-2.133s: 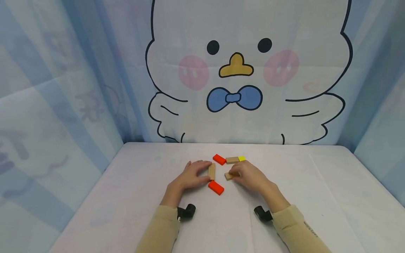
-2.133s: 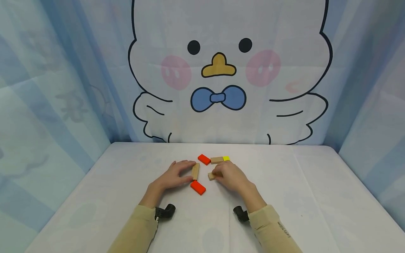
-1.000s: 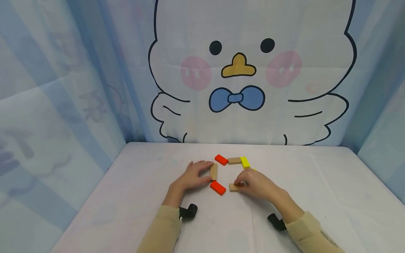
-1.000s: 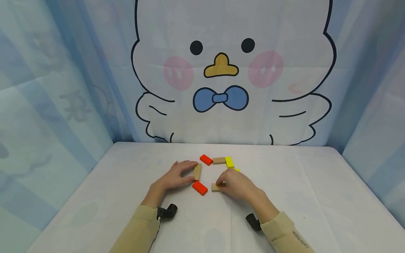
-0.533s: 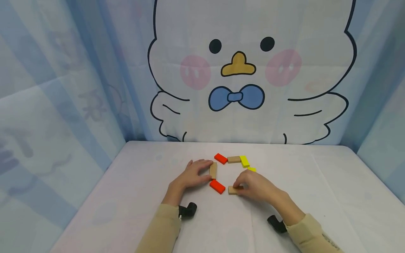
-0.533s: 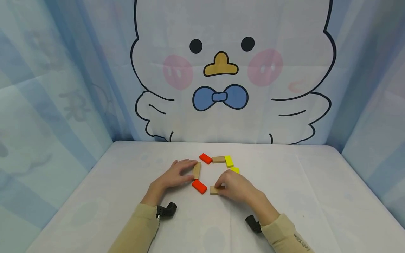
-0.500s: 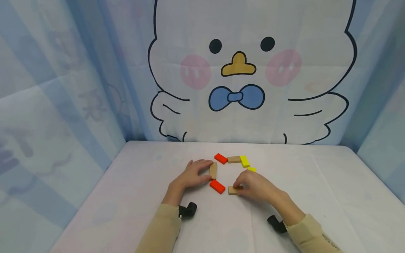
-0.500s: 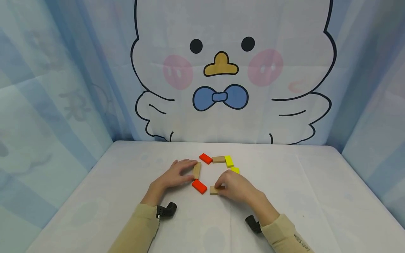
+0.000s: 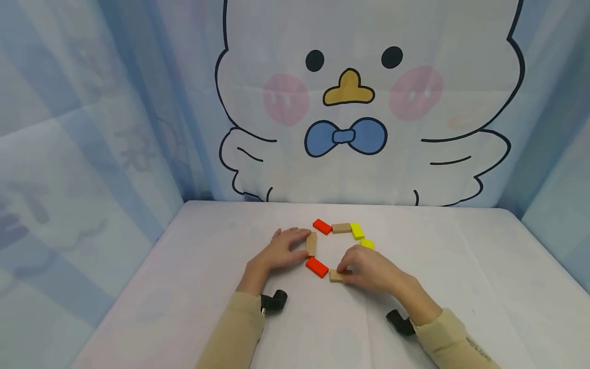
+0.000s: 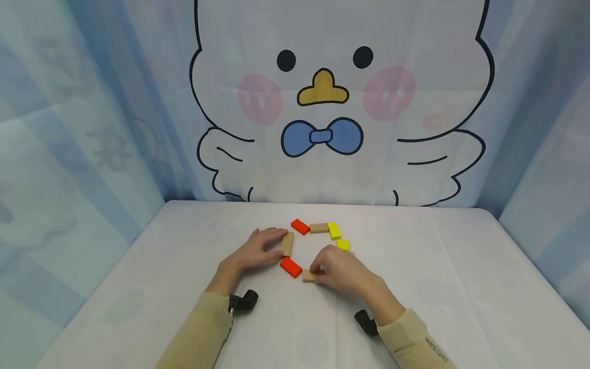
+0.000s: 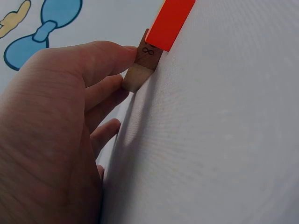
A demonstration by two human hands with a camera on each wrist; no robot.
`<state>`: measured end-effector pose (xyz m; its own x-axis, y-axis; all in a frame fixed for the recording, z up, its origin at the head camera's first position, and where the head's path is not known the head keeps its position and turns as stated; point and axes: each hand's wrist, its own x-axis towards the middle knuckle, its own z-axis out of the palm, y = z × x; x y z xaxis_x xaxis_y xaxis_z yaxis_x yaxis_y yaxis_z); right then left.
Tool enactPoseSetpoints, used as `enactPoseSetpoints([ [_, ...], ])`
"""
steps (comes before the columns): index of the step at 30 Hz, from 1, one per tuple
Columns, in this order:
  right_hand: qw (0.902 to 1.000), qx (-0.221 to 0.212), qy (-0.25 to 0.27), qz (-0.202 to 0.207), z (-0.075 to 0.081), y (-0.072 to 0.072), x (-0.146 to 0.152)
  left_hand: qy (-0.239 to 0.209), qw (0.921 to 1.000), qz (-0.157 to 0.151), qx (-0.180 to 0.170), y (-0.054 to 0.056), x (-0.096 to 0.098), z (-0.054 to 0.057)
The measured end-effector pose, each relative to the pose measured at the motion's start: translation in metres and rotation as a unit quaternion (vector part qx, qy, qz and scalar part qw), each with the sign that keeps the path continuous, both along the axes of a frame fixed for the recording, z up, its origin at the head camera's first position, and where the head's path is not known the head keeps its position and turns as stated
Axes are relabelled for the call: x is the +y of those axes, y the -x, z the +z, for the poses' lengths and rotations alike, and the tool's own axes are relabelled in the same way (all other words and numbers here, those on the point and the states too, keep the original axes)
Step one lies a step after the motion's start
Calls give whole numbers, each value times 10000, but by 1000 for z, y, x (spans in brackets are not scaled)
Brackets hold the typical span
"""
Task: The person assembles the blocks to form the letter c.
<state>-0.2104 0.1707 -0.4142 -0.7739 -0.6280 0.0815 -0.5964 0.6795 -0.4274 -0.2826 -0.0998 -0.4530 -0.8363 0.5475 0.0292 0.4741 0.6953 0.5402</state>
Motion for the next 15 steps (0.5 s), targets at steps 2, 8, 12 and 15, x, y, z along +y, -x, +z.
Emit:
enactPoseSetpoints([
  [2, 10000, 8, 16, 35, 1, 0, -1, -33, 10000, 5, -8, 0, 0, 1],
  [8, 10000, -72, 4, 9, 3, -1, -3, 56, 9999, 70, -60, 2, 0, 1],
  [12, 10000, -38, 20, 57, 3, -3, -3, 14, 9999, 99, -99, 2, 1, 1],
  [15, 9999, -40, 46, 88, 2, -4, -4, -4, 9998, 124, -144, 1, 1, 1],
])
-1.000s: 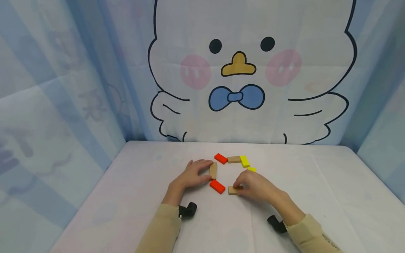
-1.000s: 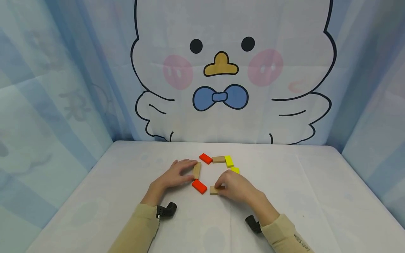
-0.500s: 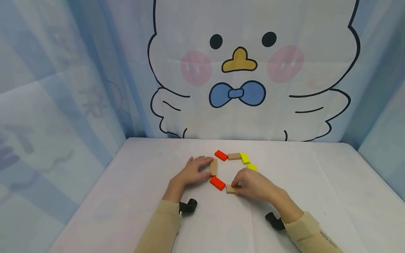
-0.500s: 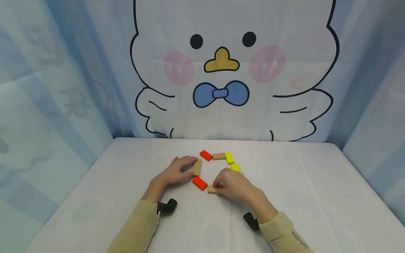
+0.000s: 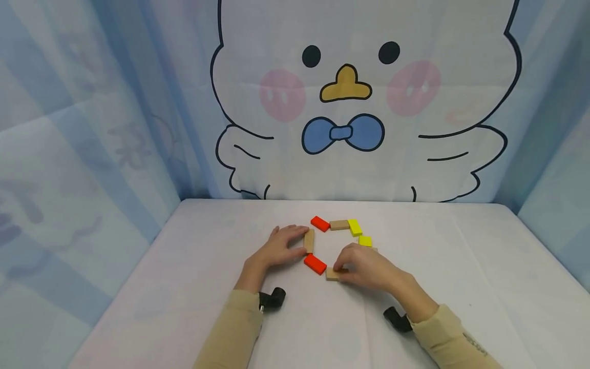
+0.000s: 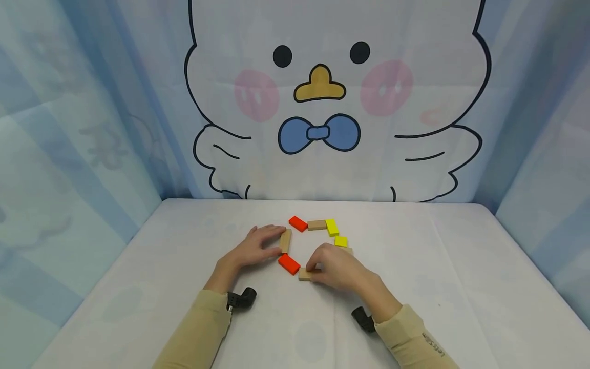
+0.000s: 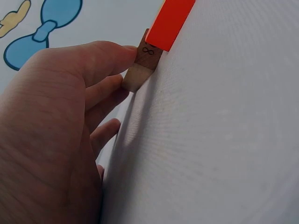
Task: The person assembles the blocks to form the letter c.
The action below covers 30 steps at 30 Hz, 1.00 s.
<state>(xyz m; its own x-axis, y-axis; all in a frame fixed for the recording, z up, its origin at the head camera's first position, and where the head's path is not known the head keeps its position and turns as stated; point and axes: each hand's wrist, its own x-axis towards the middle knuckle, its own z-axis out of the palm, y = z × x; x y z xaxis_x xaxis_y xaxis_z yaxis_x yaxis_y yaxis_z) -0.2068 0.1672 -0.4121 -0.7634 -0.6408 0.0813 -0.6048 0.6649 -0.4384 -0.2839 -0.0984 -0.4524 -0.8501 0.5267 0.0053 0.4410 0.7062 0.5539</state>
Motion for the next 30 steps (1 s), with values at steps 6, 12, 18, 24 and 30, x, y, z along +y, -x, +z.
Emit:
enactPoseSetpoints([
  [6, 10000, 15, -16, 21, 0, -1, -3, -28, 10000, -20, 36, 0, -1, -1],
  [12, 9999, 117, -63, 4, 1, -2, -4, -41, 10000, -24, 75, 0, 0, -2],
  [18, 9998, 172, -135, -22, 0, -3, -4, -31, 10000, 23, -11, 0, 0, -2],
  [24, 9998, 135, -91, -111, 1, -3, -2, -4, 10000, 61, -38, 0, 1, -1],
  [30, 9993, -48, 89, -364, 3, 0, 4, 32, 10000, 82, 31, 0, 1, -1],
])
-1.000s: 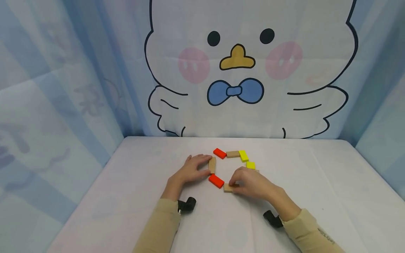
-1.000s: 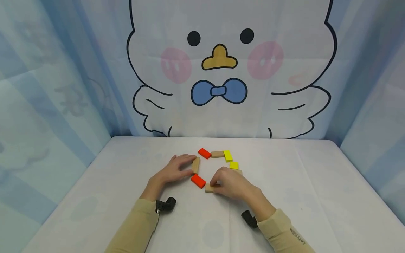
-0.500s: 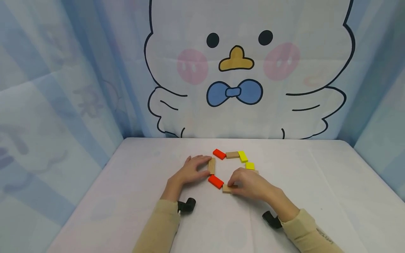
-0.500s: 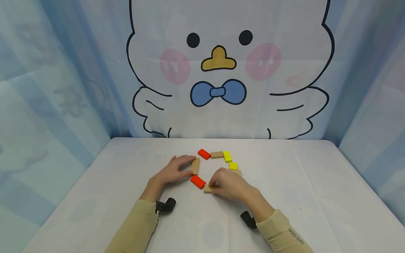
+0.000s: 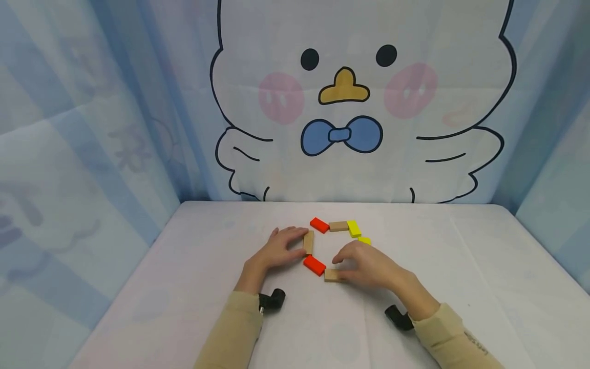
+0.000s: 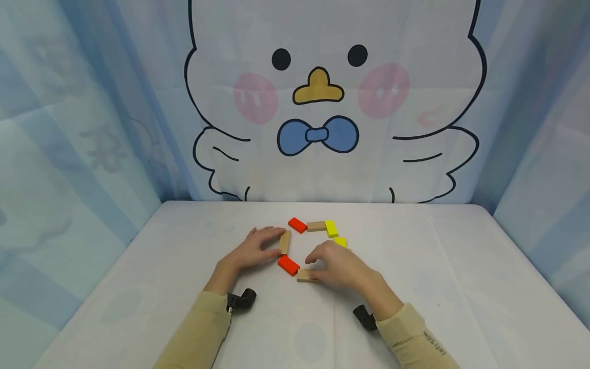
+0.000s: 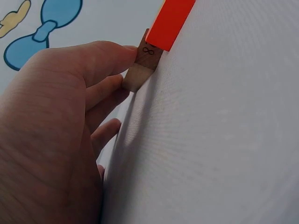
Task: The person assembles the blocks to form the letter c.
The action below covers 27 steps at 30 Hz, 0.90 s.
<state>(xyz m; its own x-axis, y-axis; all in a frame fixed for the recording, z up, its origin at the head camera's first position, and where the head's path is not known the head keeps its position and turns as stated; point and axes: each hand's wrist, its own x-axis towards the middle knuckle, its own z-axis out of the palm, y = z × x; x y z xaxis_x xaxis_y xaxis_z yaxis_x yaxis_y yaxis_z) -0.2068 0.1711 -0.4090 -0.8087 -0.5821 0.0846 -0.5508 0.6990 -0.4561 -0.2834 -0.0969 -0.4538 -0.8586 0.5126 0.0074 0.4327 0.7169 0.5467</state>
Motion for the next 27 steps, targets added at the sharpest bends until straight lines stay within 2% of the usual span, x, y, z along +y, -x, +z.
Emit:
enactPoseSetpoints([
  [10, 9983, 366, 282, -355, 3, 13, 24, -95, 9999, -67, 21, -1, -1, 2],
  [18, 9955, 204, 305, -874, 4, 20, 40, -72, 10000, -62, 24, -2, -2, 0],
  [27, 9953, 148, 72, -951, -1, 24, 50, -94, 9999, -20, -36, -1, -1, 1],
])
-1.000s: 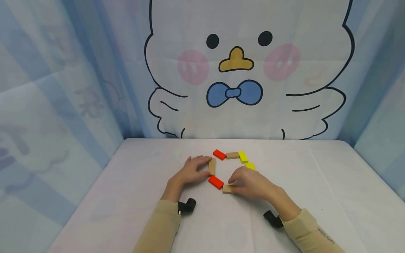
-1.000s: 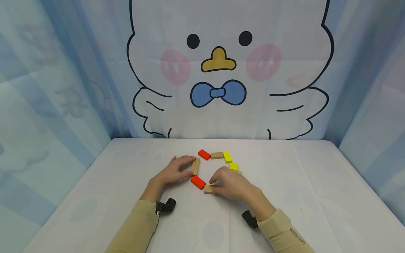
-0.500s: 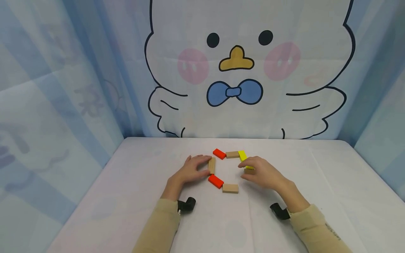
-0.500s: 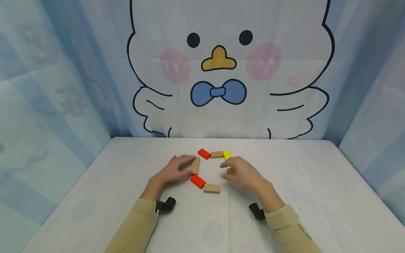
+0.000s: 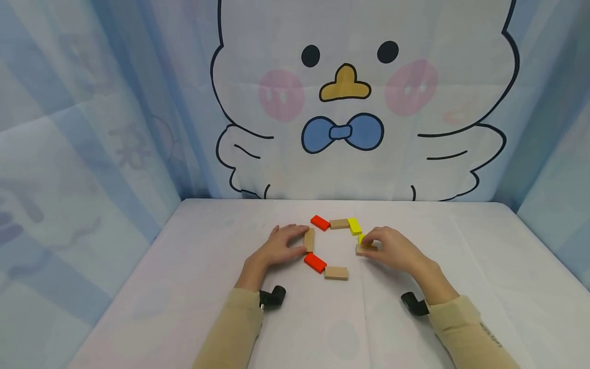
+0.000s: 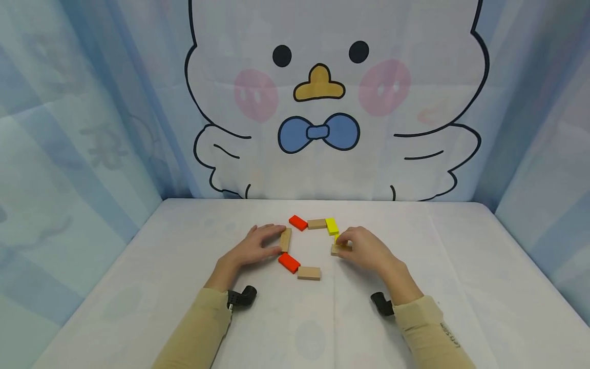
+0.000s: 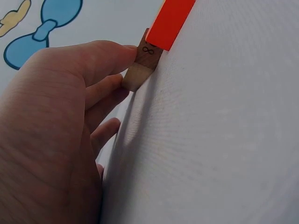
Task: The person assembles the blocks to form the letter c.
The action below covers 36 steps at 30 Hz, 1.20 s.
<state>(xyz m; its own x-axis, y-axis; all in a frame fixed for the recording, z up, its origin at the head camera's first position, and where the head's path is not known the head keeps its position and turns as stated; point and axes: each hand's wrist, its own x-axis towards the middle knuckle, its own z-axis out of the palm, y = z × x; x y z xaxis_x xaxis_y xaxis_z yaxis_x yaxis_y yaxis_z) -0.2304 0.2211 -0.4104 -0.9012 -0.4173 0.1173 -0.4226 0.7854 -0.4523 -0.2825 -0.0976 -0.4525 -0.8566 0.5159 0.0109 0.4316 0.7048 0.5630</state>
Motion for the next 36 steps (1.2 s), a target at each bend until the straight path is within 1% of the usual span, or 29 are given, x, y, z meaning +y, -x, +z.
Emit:
enactPoseSetpoints([
  [5, 9997, 134, -220, 51, -1, 1, 2, -26, 10000, -9, -8, 1, 0, 0],
  [17, 9975, 132, -695, -48, -1, 0, 0, -18, 10000, 17, 28, 0, 0, -1],
  [21, 9970, 248, -738, -40, -3, 0, 1, -27, 10000, 34, 16, 0, 0, 0],
  [26, 9965, 415, -712, 140, -4, 1, 0, -6, 10000, 49, 28, 1, 0, -1],
  [29, 9963, 423, -713, 213, -3, 1, -1, 5, 10000, 42, 38, 1, -1, -2],
  [36, 9964, 380, -739, 137, -3, 0, -1, 5, 10000, 1, 62, 2, 0, -4],
])
